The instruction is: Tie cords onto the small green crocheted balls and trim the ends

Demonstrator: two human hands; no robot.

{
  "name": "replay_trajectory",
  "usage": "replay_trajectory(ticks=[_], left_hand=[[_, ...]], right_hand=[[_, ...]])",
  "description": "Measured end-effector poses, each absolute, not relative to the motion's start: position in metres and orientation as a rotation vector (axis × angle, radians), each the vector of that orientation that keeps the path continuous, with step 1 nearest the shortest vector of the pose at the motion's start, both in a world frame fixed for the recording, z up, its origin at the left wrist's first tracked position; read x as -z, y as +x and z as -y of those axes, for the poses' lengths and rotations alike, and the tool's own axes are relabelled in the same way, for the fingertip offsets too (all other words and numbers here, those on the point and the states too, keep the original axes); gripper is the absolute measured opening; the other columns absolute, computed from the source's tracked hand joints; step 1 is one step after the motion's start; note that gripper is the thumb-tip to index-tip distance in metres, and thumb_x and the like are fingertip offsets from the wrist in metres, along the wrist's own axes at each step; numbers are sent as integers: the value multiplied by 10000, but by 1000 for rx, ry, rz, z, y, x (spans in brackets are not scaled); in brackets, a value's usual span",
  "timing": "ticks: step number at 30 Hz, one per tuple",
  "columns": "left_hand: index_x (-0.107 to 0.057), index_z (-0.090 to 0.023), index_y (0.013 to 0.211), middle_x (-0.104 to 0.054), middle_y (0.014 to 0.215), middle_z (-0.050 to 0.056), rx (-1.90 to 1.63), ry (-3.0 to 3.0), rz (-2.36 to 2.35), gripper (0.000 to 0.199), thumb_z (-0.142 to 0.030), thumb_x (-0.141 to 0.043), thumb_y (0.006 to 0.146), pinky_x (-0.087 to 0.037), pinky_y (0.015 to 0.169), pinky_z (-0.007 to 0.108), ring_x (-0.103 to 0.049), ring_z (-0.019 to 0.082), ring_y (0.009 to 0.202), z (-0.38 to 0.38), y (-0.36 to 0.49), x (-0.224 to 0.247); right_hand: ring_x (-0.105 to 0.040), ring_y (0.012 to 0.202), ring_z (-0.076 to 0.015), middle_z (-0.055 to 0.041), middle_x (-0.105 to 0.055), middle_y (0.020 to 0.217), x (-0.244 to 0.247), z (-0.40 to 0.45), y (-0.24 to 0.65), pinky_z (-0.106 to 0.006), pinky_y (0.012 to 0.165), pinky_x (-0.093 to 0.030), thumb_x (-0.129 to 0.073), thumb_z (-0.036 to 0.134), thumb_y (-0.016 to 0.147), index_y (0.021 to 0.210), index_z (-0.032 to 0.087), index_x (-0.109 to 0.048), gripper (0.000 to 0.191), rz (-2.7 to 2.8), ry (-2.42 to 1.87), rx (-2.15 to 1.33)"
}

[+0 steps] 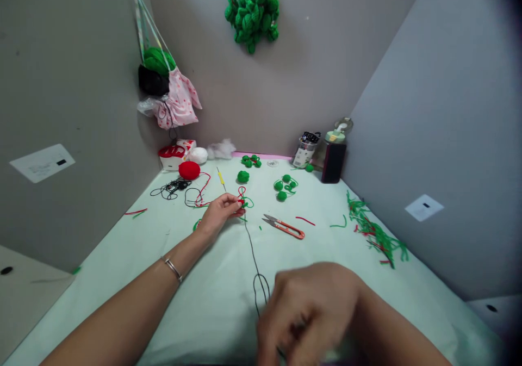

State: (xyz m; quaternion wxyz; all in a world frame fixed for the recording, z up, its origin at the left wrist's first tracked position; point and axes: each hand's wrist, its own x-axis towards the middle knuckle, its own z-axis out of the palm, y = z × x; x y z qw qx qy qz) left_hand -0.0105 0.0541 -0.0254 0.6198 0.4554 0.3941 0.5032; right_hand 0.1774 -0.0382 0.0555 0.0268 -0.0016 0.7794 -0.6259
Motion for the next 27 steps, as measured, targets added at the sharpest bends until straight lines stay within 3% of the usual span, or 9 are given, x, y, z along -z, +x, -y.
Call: replay_trajectory(ticks=[2,5,7,11,16,18,21,24,27], left_hand=[[-608,-153,818,-693,761,16,-1159,1032,-872,304,-339,-804,679,-529,821,328,-686,159,742,-53,-11,24],[-611,-156,831,-685,778,5,-1128,1061,-844,285,-337,-792,705,-526,838,327,-680,148,754,-50,-9,24],[-616,-156,830,-676,782,0,-1094,1087,-829,271,-340,-782,720,-522,848,327,-677,143,758,-49,-8,24],[-616,-153,804,-663,770,-1,-1048,1124,-819,266,-342,-783,718,-513,849,328,-675,145,751,-47,-4,26],[-616,-148,799,-671,777,20,-955,1105,-824,277,-343,-791,709,-518,849,356,-695,177,760,-46,-5,24],[-617,-147,794,-670,779,19,-943,1072,-813,271,-335,-793,710,-524,846,352,-696,173,753,-45,-6,22],[-613,-150,811,-685,793,29,-957,1006,-809,261,-320,-791,723,-529,839,335,-701,172,779,-46,-9,19],[-609,-151,833,-701,814,43,-1003,938,-822,266,-299,-800,723,-532,829,311,-700,166,803,-49,-12,20],[-617,-146,845,-694,799,33,-1064,899,-820,272,-277,-812,708,-537,793,280,-686,142,766,-53,-14,23]], right_hand=[[-527,530,-56,-36,-644,838,-55,23,181,-174,528,-427,-534,446,933,924,144,-626,315,-2548,559,1961],[-472,566,-76,-4,-597,751,-40,-6,185,-202,545,-379,-542,472,918,833,154,-609,337,-2921,1730,1574],[-456,593,-96,4,-572,711,-25,-24,187,-213,545,-355,-610,497,858,835,153,-609,345,-2955,2097,1360],[-424,528,-100,8,-561,651,-1,-44,191,-229,520,-322,-530,424,896,818,152,-624,298,-2787,1915,1499],[-550,701,-146,-43,-658,896,7,-53,207,-259,589,-289,-481,214,902,855,195,-654,181,-2753,2377,21],[-577,742,-161,-62,-663,1028,5,-56,216,-265,585,-276,-470,227,924,991,220,-650,192,-2625,2411,-214],[-597,761,-184,-80,-672,1041,-3,-58,230,-266,583,-285,-517,290,922,1081,220,-617,201,-2540,2356,-130],[-594,734,-189,-55,-682,878,-10,-54,235,-265,576,-306,-620,348,855,920,215,-647,150,-2564,2082,173],[-577,688,-178,-51,-675,837,-13,-48,232,-264,557,-314,-711,277,751,817,210,-668,104,-2593,1821,343]])
